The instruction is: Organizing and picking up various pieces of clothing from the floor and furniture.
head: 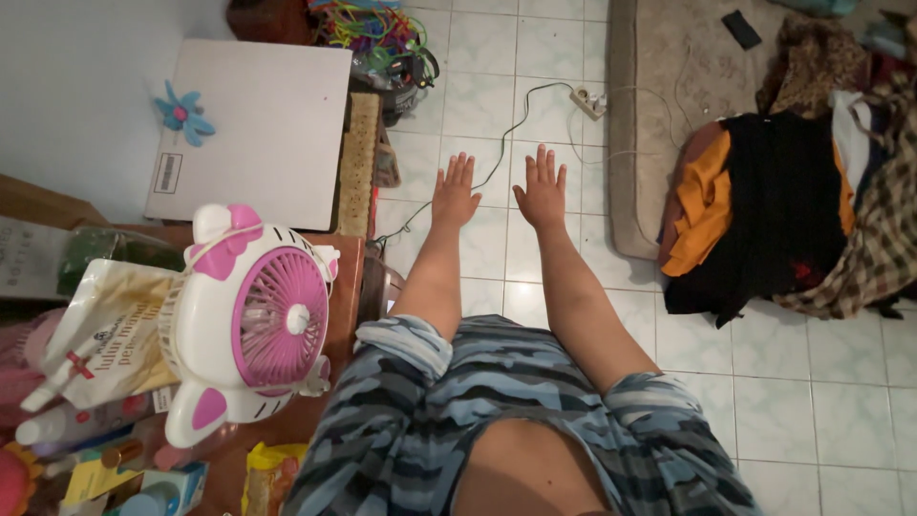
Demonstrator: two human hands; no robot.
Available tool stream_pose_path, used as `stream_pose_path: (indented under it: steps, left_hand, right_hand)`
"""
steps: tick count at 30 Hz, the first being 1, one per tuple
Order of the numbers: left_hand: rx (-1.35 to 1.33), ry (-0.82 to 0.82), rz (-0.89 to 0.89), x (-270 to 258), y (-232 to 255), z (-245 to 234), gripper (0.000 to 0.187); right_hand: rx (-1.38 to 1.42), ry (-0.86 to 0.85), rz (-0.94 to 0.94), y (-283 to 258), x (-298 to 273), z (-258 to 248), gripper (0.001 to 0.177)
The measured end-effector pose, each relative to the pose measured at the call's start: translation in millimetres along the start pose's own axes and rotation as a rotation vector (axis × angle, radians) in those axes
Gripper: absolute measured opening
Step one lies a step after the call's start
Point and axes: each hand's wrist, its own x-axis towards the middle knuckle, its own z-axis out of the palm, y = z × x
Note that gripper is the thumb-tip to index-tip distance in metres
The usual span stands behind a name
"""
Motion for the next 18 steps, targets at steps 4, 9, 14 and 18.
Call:
stream_pose_path:
  steps: [4, 9, 14, 18]
  left_hand:
    - [0.003, 0.003, 0.007, 2.3, -4.8, -0.8, 0.089]
    - [-0.003, 0.025, 0.010, 5.3, -10.4, 3.1, 0.088]
    - [-0.011, 0.021, 0.001, 7.1, -11.6, 0.3, 0.089]
    - [-0.021, 0.032, 0.005, 7.8, -14.4, 0.3, 0.090]
  right_hand:
    - [-0.005, -0.008, -0.008, -4.6, 3.5, -2.7, 0.074]
    - [-0.004, -0.013, -0.004, -6.2, 8.2, 2.0, 0.075]
    - [-0.014, -0.031, 0.005, -9.2, 11.6, 1.5, 0.075]
    - [-0.026, -0.022, -0.004, -10.5, 12.1, 2.9, 0.076]
